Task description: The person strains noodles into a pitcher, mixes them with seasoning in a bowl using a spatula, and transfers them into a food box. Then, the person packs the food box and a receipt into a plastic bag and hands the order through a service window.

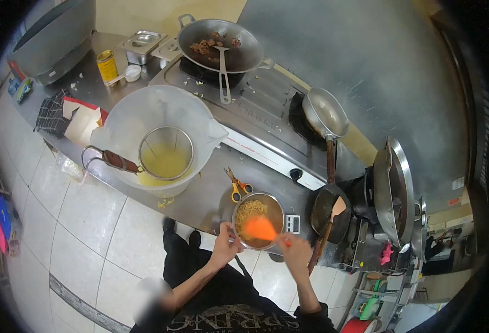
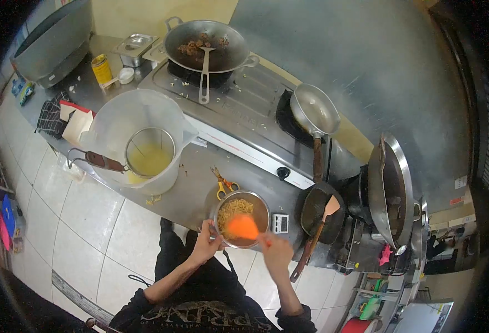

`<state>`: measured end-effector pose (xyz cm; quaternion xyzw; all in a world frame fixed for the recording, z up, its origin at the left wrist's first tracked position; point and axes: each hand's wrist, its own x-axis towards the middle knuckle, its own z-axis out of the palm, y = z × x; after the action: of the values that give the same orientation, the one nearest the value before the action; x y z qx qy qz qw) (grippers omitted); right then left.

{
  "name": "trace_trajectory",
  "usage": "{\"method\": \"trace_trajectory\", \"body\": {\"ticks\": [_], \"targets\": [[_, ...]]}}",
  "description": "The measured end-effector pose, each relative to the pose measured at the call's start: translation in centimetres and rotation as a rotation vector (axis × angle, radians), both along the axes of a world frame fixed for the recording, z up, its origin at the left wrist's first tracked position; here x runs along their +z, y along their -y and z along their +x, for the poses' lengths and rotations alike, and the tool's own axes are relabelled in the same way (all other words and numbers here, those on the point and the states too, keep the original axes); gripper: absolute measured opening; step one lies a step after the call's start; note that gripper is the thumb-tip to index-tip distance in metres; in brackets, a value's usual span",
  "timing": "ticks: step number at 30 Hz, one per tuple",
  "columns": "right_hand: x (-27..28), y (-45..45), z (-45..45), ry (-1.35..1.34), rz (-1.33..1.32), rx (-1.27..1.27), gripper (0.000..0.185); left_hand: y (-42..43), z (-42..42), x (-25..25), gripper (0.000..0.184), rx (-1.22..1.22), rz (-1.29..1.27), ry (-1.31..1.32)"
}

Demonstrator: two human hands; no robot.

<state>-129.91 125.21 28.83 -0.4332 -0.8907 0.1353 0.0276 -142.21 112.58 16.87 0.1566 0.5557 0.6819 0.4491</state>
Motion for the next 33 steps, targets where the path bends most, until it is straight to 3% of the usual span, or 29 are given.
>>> {"method": "trace_trajectory", "body": {"ticks": [2, 4, 5, 9, 10, 12, 15, 16, 18, 20, 22, 24, 26, 28, 29, 33], "targets": [[-1.3, -0.9, -1.0, 0.039, 0.017, -0.114, 0.022, 0.0, 0.5, 0.0, 0.040, -0.004, 0.009, 0.043], [-4.7, -0.3, -2.3, -0.074, 0.032, -0.009, 0.021, -0.4, 0.3, 0.1, 0.039, -0.002, -0.016, -0.005], [-4.9, 0.5, -2.1, 0.072, 0.058, 0.070, 0.019, -0.8, -0.4, 0.3, 0.039, 0.008, -0.002, -0.016], [1.9, -2.3, -0.5, 0.381, 0.172, 0.109, 0.015, 0.0, -0.4, 0.8, 0.038, 0.015, -0.035, -0.001], [2.0, -3.8, -0.3, 0.178, 0.340, 0.147, 0.015, -0.2, -0.1, 0.9, 0.037, 0.006, -0.021, 0.041], [1.3, -6.3, -1.3, 0.062, 0.489, 0.249, 0.016, -0.4, 1.1, 1.3, 0.037, 0.023, -0.005, -0.015], [-4.0, -5.0, 2.4, 0.204, 0.276, 0.160, 0.018, -0.6, 2.2, 2.3, 0.038, 0.113, -0.043, -0.339], [-6.2, -5.5, 5.4, 0.162, 0.020, 0.098, 0.020, -0.8, 2.5, 2.2, 0.039, 0.131, -0.051, -0.410], [-6.2, -2.2, 5.8, 0.113, -0.144, 0.026, 0.020, -1.1, 3.4, 2.6, 0.042, 0.089, -0.084, -0.414], [-8.2, -1.0, 6.3, -0.469, -0.483, -0.099, 0.019, -1.4, 3.4, 2.0, 0.043, 0.055, -0.085, -0.374], [-6.4, -1.2, 5.8, -0.475, -0.438, -0.077, 0.017, -1.6, 2.4, 2.0, 0.043, 0.030, -0.069, -0.372], [-1.4, -1.2, 4.0, -0.190, -0.237, -0.073, 0.024, -0.6, 1.0, 2.2, 0.042, 0.011, -0.046, -0.046], [-1.5, -2.1, 2.4, -0.118, -0.116, -0.040, 0.025, 0.0, 0.6, 0.6, 0.040, 0.001, -0.039, -0.054], [-3.1, -1.7, -0.7, -0.123, 0.103, -0.166, 0.024, -0.1, 0.7, 0.3, 0.041, 0.022, -0.067, -0.007], [-5.4, -1.7, -1.4, 0.024, 0.101, -0.147, 0.020, -0.3, 0.9, -0.2, 0.040, 0.042, -0.041, 0.025], [-2.9, -2.3, 0.5, 0.015, -0.082, 0.062, 0.019, 0.1, 0.5, -0.3, 0.038, 0.040, -0.059, -0.009]]}}
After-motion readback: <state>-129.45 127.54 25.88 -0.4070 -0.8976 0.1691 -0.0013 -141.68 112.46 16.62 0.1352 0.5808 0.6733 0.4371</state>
